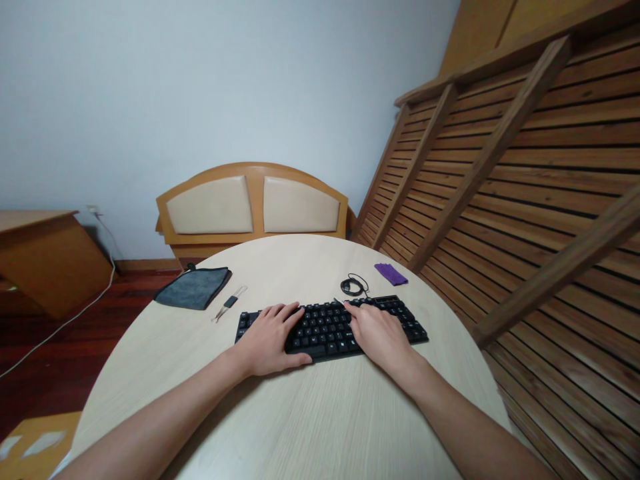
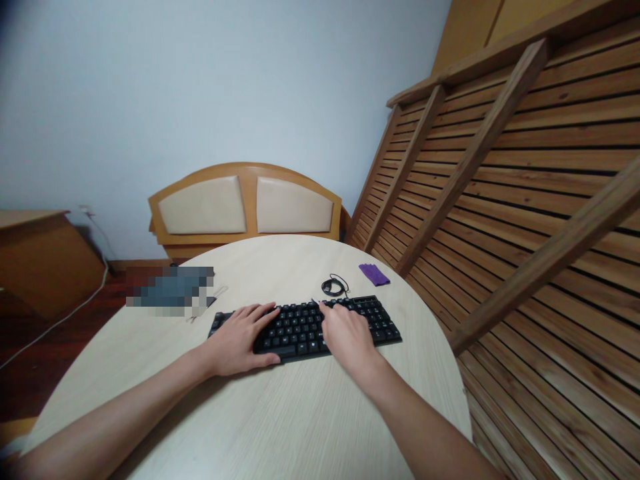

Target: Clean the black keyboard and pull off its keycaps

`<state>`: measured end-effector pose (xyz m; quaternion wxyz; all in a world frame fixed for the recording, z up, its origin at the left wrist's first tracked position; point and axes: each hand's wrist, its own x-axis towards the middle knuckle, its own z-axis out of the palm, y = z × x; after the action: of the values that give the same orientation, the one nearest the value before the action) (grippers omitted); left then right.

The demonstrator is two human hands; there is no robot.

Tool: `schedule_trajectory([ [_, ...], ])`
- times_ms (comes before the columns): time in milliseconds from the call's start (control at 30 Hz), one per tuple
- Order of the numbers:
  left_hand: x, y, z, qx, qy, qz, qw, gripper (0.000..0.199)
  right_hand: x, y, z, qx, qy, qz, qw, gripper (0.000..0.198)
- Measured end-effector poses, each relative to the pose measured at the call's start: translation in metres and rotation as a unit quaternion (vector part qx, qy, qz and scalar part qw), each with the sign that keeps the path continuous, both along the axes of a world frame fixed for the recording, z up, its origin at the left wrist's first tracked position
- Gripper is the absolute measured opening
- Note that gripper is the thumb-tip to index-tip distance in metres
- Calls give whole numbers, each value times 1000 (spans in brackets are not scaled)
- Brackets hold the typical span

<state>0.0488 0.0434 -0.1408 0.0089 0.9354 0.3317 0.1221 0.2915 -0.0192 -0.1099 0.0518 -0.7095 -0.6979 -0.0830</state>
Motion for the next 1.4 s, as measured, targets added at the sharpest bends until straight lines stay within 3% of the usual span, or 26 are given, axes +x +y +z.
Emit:
schedule_trajectory([
  [633,-1,0,0,-11,-7,-4,1000,95,-6,-1,1,-37,-12,0,999,42],
  [1400,0,0,2,-16,-3,-1,1000,95,9,0,6,-22,3,-35,999,39],
])
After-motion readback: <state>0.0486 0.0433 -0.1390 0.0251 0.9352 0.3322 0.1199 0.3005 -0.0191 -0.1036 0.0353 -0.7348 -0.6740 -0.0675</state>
